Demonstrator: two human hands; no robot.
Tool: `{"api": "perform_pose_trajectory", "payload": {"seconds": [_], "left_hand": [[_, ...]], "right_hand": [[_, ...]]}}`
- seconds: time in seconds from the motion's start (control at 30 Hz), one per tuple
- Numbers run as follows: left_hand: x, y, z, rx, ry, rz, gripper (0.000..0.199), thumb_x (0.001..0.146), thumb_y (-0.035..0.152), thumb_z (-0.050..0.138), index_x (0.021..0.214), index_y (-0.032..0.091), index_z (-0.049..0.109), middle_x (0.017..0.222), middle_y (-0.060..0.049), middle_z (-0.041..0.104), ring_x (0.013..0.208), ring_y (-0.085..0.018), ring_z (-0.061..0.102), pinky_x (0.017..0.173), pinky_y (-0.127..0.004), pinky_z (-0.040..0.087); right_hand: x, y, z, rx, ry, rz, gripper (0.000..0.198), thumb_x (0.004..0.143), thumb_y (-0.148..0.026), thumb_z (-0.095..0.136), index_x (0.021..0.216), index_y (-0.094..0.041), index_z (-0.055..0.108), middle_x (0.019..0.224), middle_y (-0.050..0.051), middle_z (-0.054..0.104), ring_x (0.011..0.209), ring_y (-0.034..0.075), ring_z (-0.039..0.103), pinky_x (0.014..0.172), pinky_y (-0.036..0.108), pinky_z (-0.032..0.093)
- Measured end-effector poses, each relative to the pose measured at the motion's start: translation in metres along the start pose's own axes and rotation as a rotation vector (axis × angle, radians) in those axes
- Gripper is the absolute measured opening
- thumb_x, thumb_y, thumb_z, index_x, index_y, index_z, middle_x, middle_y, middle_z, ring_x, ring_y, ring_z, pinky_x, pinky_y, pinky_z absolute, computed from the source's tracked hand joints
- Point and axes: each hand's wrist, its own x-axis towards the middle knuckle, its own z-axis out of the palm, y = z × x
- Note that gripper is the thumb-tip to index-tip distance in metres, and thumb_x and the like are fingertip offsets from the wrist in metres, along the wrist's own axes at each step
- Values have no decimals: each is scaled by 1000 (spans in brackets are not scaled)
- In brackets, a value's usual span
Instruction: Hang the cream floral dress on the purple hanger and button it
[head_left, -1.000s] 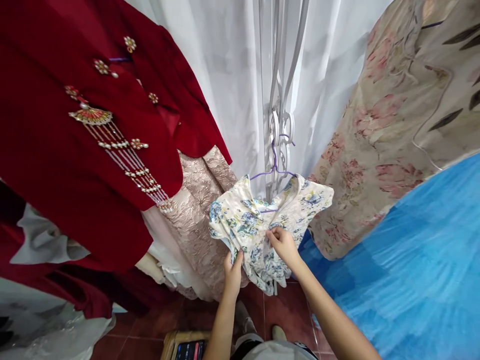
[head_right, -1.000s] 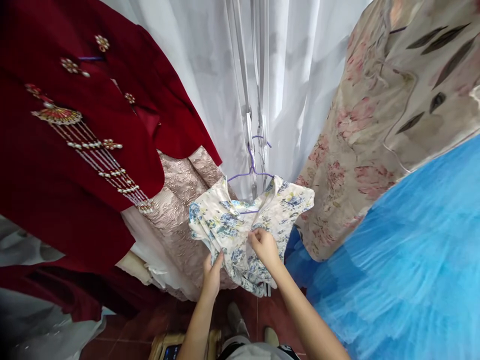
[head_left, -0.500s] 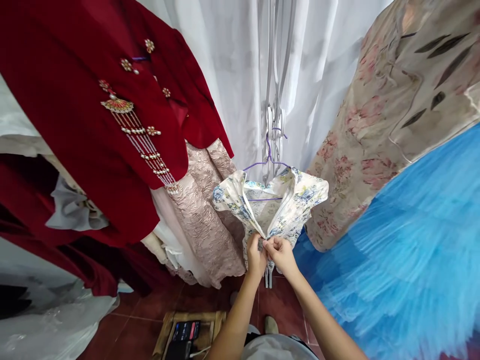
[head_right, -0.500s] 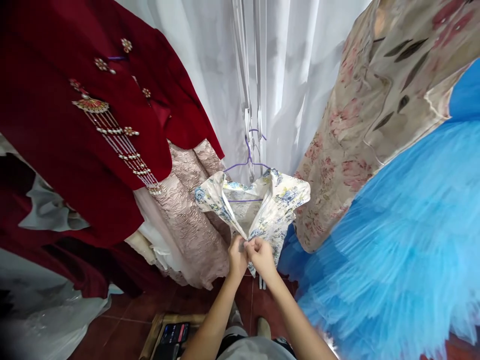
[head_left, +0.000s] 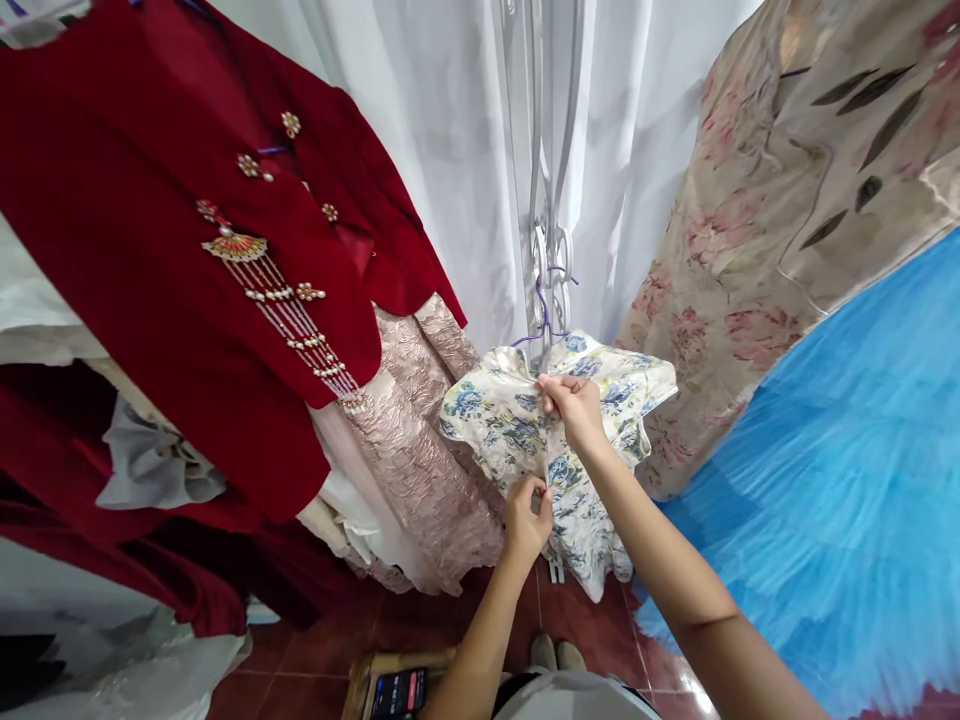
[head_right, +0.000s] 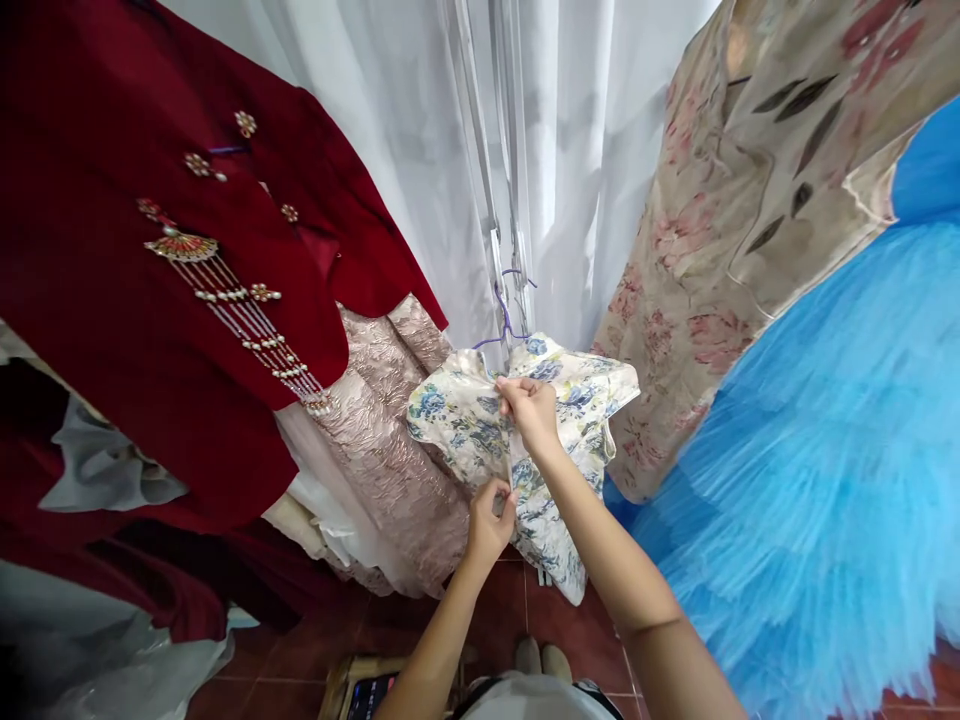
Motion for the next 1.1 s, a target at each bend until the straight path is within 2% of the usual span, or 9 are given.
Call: {"api": "perform_pose_trajectory", "payload": {"seconds": [0.13,0.3,0.43,0.53,0.63,0.73,0.93,1.03,1.1], "left_hand": [[-3,-15,-7,29,-66,1,14,91,24,55,78,21,56,78,-3,66,78,-21,63,74,-31,48],[14,-18,-28,-72,10,145,8,93,26,59,87,22,61,84,-7,67,79,-24,66,72,-38,53],[78,14,-64,-98,119,247,26,100,34,52,122,24,59,119,-13,64,101,-25,65,87,-44,55],[140,52,-89,13,94,523,33,104,28,43,134,21,55,134,-13,59,126,-26,57,100,-43,51],[186,80,-101,150,-140,702,27,105,24,41,117,18,64,111,-10,68,109,-22,64,94,-36,52],[207,91,-102,240,-206,780,24,104,21,44,99,16,66,92,-7,68,88,-19,66,80,-30,52],[224,92,-115,207,3,709,22,103,21,46,95,17,66,91,-6,68,85,-17,63,78,-28,48],[241,71,-147,136,166,534,22,103,27,50,95,16,66,91,-4,69,85,-15,61,79,-28,48],[249,43,-173,61,197,407,27,102,38,52,96,15,66,88,-2,67,79,-12,58,76,-26,48]], "right_hand": [[17,-17,8,29,50,-84,37,75,-41,73,50,-19,58,41,-2,50,41,9,36,41,25,26],[8,-23,8,15,60,-119,31,75,-44,74,61,-18,64,42,-4,50,38,8,36,39,23,25],[-13,-23,4,-55,20,-136,33,77,-47,74,67,-18,64,41,-5,51,36,7,36,39,22,26],[-22,-24,1,-85,3,-162,33,80,-47,73,68,-17,63,43,-5,53,36,7,38,40,22,28],[-21,-24,-1,-116,18,-186,33,80,-47,72,70,-18,63,44,-4,53,38,8,39,42,23,30],[-15,-20,-1,-151,51,-194,34,81,-48,71,65,-20,58,42,-5,50,37,8,37,42,24,28],[-10,11,2,-237,43,-169,35,81,-46,66,60,-23,50,44,-6,43,40,9,33,44,26,24],[-22,39,-3,-298,-32,-94,35,78,-46,67,59,-23,48,46,-7,41,42,10,34,44,26,23],[-35,58,-10,-314,-91,-32,34,79,-47,66,61,-22,50,47,-7,41,42,10,33,44,25,21]]}}
